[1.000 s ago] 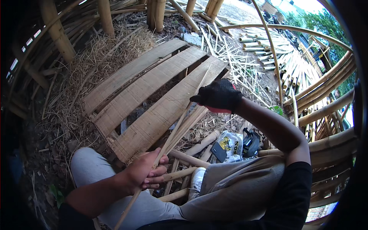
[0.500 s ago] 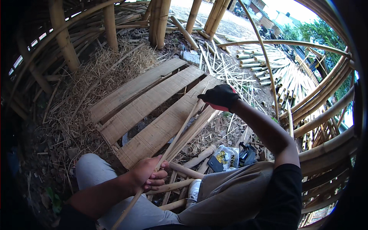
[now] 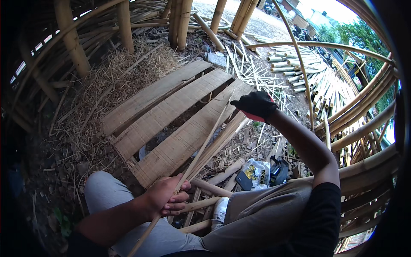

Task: Shaving a thin strip of wood using a small knife.

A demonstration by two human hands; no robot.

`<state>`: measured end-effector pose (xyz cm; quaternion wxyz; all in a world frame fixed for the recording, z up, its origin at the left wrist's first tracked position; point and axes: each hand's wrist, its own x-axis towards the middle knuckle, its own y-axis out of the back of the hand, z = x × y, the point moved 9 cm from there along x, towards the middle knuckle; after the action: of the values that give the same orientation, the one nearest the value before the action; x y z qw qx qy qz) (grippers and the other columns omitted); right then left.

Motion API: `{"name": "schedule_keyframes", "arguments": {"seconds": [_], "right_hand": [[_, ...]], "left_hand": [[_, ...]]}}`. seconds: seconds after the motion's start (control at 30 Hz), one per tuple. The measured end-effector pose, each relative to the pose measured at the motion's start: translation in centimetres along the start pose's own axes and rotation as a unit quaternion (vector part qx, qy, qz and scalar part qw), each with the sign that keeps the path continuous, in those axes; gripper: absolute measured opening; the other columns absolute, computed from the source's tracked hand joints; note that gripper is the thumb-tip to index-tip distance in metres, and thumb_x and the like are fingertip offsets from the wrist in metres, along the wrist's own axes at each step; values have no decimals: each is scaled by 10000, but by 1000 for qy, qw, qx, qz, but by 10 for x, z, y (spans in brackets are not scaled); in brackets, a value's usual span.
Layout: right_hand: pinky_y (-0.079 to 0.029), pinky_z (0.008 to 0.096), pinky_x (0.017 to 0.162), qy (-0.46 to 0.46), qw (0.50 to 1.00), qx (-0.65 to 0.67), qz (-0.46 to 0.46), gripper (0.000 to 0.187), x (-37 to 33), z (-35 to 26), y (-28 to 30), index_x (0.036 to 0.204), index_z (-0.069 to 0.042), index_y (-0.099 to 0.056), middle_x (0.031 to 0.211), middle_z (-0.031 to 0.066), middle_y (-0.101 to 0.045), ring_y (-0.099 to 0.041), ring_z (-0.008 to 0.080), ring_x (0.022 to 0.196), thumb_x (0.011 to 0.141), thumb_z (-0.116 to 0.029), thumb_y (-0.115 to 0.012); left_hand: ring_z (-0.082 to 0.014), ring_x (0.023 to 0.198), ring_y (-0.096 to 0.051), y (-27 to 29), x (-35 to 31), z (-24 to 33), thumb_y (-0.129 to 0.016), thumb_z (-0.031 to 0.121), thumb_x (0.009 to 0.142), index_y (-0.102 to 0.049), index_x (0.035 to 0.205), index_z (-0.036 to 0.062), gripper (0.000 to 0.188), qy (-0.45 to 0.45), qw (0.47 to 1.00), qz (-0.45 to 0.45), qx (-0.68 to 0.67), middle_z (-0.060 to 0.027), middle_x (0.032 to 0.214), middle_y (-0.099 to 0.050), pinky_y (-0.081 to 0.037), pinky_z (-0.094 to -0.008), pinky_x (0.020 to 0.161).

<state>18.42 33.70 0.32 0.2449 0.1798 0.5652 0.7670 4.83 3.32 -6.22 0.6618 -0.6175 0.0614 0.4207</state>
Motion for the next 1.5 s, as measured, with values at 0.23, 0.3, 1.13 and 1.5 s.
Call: {"name": "schedule_keyframes", "arguments": {"seconds": [0.23, 0.3, 1.13, 1.5], "right_hand": [[-488, 410, 535, 134, 975, 164, 71, 320, -24, -91, 38, 732, -123, -667, 592, 105, -602, -629, 312, 558, 848, -420, -639], [-494, 376, 475, 6, 997, -66, 47, 237, -2, -9, 0, 983, -197, -669, 727, 50, -669, -659, 247, 578, 939, -342, -487], [-482, 440, 545, -49, 993, -49, 90, 488, -1, -10, -2, 728, -103, -665, 626, 104, -640, -634, 321, 579, 978, -406, -375], [-467, 422, 747, -312, 924, 216, 47, 571, -30, 91, 17, 886, -93, -670, 789, 150, -663, -643, 342, 796, 936, -584, -382]], "left_hand": [[-60, 309, -252, 6, 0, -4, -251, 432, 1027, -374, 848, 165, 344, -16, 1000, 10, 18, 48, 466, -285, -231, -201, 267], [-62, 310, -250, 2, -1, -2, -245, 437, 1027, -372, 849, 165, 349, -9, 1000, 11, 20, 48, 469, -283, -230, -203, 266], [-75, 313, -254, 1, -12, -5, -228, 433, 1029, -369, 851, 142, 369, -19, 997, 45, 64, 38, 465, -298, -246, -210, 277], [-74, 318, -254, 8, -11, 5, -260, 428, 1028, -369, 852, 139, 356, -38, 998, 29, 45, 38, 469, -298, -233, -216, 286]]}}
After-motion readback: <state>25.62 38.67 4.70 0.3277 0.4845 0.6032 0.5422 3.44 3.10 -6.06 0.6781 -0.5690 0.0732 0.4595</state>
